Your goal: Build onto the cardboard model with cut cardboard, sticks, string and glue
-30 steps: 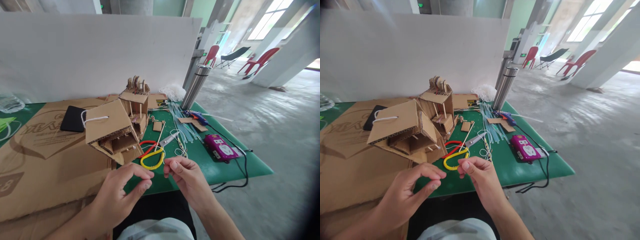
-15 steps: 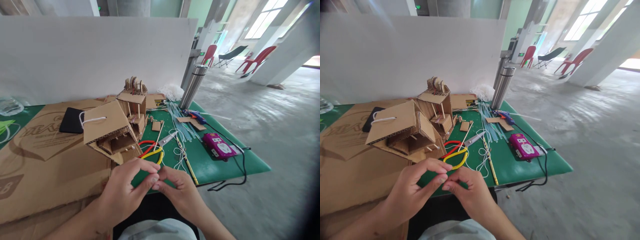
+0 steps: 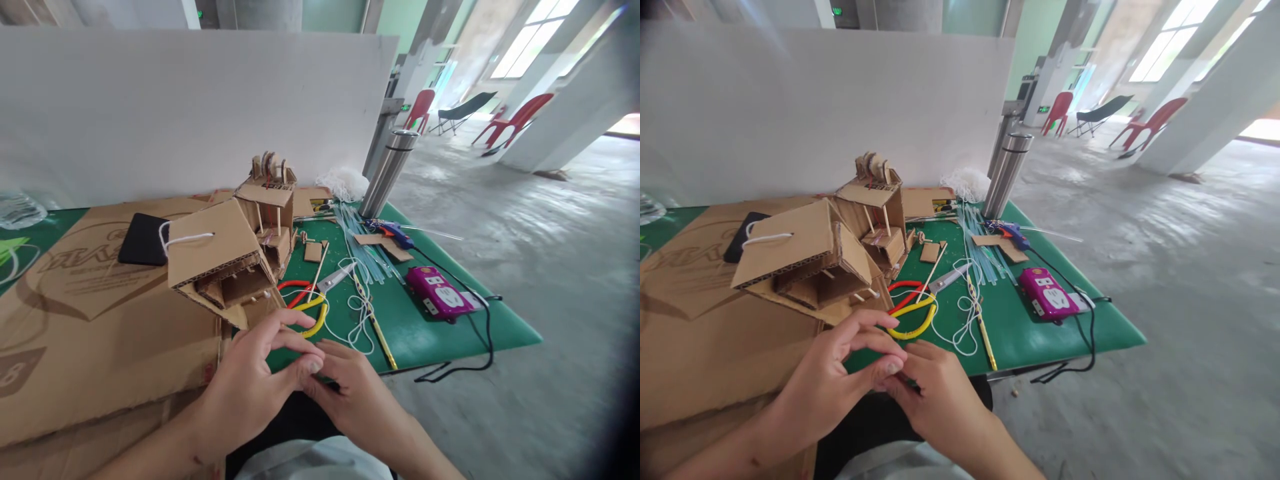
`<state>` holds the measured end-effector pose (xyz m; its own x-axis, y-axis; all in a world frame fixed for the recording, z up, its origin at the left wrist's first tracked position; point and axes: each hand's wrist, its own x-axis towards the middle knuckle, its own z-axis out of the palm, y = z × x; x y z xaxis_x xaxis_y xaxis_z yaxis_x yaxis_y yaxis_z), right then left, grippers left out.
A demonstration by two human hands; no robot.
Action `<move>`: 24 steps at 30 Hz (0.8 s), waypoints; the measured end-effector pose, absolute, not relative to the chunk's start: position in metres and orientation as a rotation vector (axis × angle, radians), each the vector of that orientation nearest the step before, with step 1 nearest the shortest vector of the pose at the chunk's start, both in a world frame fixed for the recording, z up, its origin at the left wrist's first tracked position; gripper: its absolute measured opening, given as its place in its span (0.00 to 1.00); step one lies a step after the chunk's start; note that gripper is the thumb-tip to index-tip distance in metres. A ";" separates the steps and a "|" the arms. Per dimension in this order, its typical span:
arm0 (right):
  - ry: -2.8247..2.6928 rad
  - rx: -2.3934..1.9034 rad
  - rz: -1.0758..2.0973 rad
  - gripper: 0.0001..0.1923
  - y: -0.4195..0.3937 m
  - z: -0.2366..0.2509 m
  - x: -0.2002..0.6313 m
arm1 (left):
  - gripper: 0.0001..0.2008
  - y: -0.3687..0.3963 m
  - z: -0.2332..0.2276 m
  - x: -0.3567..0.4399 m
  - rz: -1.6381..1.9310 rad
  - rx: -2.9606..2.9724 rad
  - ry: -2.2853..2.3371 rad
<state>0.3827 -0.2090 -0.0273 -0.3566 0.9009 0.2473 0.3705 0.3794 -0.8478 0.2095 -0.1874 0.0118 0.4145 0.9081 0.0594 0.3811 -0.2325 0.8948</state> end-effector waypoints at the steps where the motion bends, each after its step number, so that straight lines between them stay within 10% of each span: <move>1: -1.870 -1.109 0.923 0.15 -0.209 -0.027 0.383 | 0.13 -0.189 0.011 0.208 0.776 1.823 1.118; 24: -0.880 -0.974 1.174 0.11 -0.205 -0.019 0.401 | 0.14 -0.195 0.005 0.187 0.555 2.509 1.022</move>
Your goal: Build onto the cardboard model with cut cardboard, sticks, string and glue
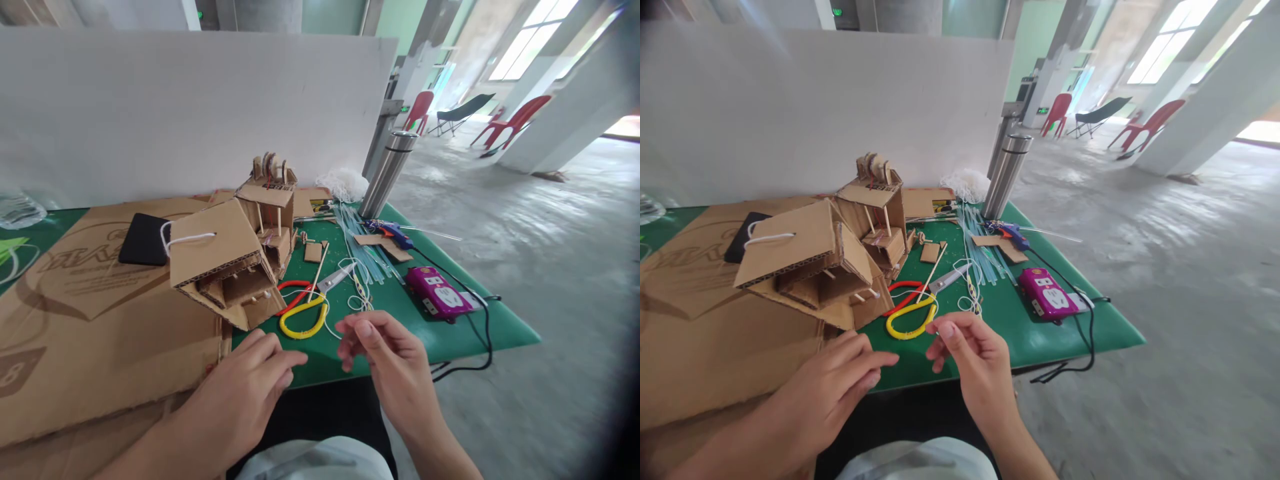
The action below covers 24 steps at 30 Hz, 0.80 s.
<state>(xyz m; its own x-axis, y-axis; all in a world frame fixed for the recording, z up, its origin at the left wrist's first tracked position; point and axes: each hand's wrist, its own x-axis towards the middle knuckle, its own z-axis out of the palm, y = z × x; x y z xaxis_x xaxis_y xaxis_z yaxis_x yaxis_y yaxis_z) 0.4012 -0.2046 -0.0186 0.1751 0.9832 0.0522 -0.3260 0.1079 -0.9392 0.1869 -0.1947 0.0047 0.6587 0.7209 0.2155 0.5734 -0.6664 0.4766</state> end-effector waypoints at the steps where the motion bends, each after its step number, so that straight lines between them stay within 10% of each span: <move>1: -0.826 -0.920 1.261 0.11 -0.205 -0.019 0.401 | 0.13 -0.194 0.003 0.187 0.537 2.524 1.016; 24: -1.025 -0.984 1.619 0.17 -0.208 -0.029 0.387 | 0.04 -0.183 0.015 0.193 0.866 2.271 1.169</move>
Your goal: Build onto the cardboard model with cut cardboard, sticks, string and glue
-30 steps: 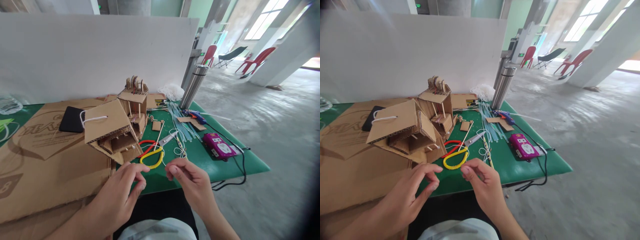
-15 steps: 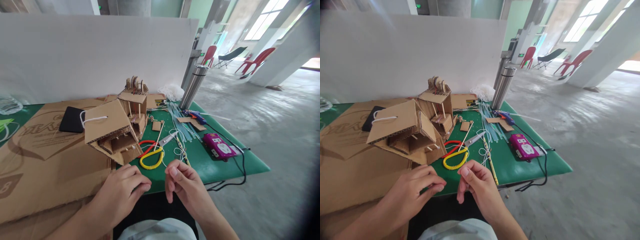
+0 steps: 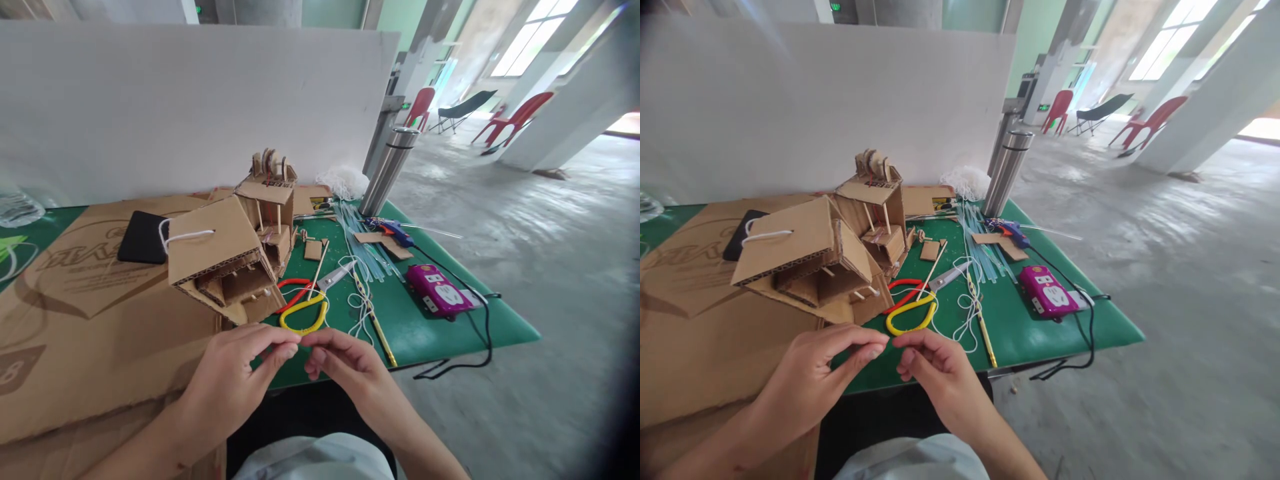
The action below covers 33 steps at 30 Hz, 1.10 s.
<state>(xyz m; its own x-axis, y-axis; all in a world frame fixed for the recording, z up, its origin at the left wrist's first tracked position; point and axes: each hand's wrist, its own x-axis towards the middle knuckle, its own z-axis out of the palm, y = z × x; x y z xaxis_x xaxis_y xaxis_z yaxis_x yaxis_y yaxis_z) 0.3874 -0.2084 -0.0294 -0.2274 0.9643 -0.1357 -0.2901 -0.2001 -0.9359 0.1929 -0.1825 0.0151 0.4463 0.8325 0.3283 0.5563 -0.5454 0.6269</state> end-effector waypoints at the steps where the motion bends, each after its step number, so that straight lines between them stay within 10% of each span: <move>1: -1.046 -0.994 1.608 0.17 -0.209 -0.030 0.388 | 0.05 -0.182 0.014 0.192 0.864 2.260 1.160; 33: -0.851 -0.893 1.576 0.13 -0.207 -0.027 0.369 | 0.18 -0.191 0.011 0.195 0.602 1.975 1.069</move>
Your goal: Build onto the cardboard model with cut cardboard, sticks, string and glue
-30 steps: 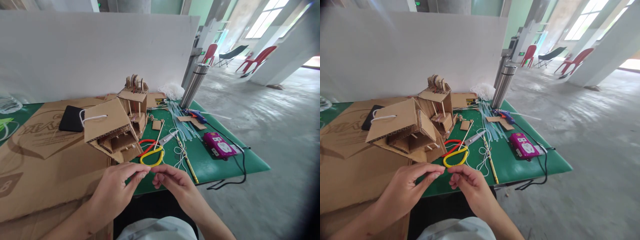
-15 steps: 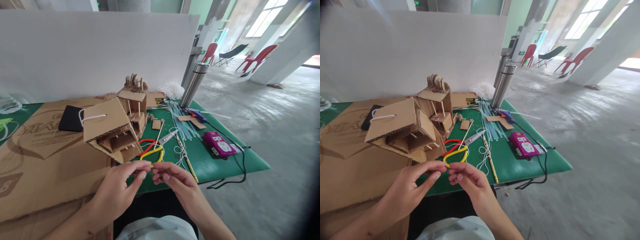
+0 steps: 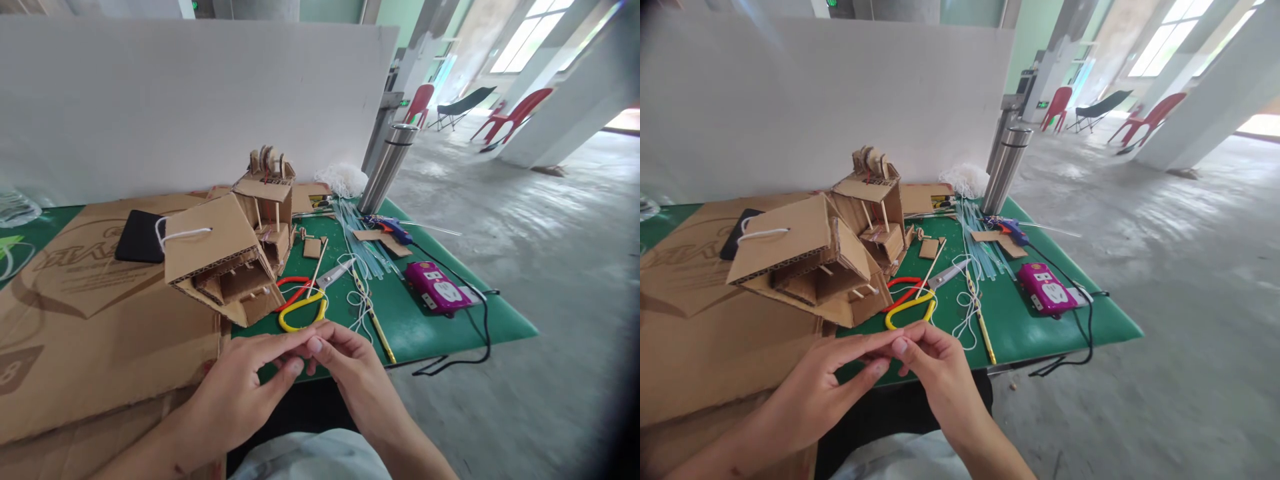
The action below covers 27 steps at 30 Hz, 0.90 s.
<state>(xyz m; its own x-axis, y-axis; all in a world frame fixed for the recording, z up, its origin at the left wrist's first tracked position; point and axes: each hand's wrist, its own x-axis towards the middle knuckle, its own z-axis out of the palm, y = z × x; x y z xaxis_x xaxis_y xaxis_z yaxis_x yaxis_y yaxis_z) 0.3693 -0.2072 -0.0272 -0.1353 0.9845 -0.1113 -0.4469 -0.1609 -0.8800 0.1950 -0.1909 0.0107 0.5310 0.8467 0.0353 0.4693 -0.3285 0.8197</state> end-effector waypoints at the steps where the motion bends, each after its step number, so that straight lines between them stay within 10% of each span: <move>1: -0.845 -0.890 1.569 0.13 -0.207 -0.028 0.370 | 0.17 -0.191 0.011 0.194 0.613 1.966 1.073; 27: -0.742 -0.334 2.055 0.14 -0.217 -0.035 0.377 | 0.20 -0.192 0.026 0.215 0.502 1.382 0.848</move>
<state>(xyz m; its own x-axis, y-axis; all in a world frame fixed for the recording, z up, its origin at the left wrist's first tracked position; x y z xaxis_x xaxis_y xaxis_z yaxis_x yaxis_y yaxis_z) 0.3773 -0.2171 -0.0353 -0.5606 0.8268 0.0452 -0.6649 -0.4169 -0.6198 0.2153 -0.1924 0.0258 0.6204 0.7514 -0.2247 0.1648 0.1552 0.9740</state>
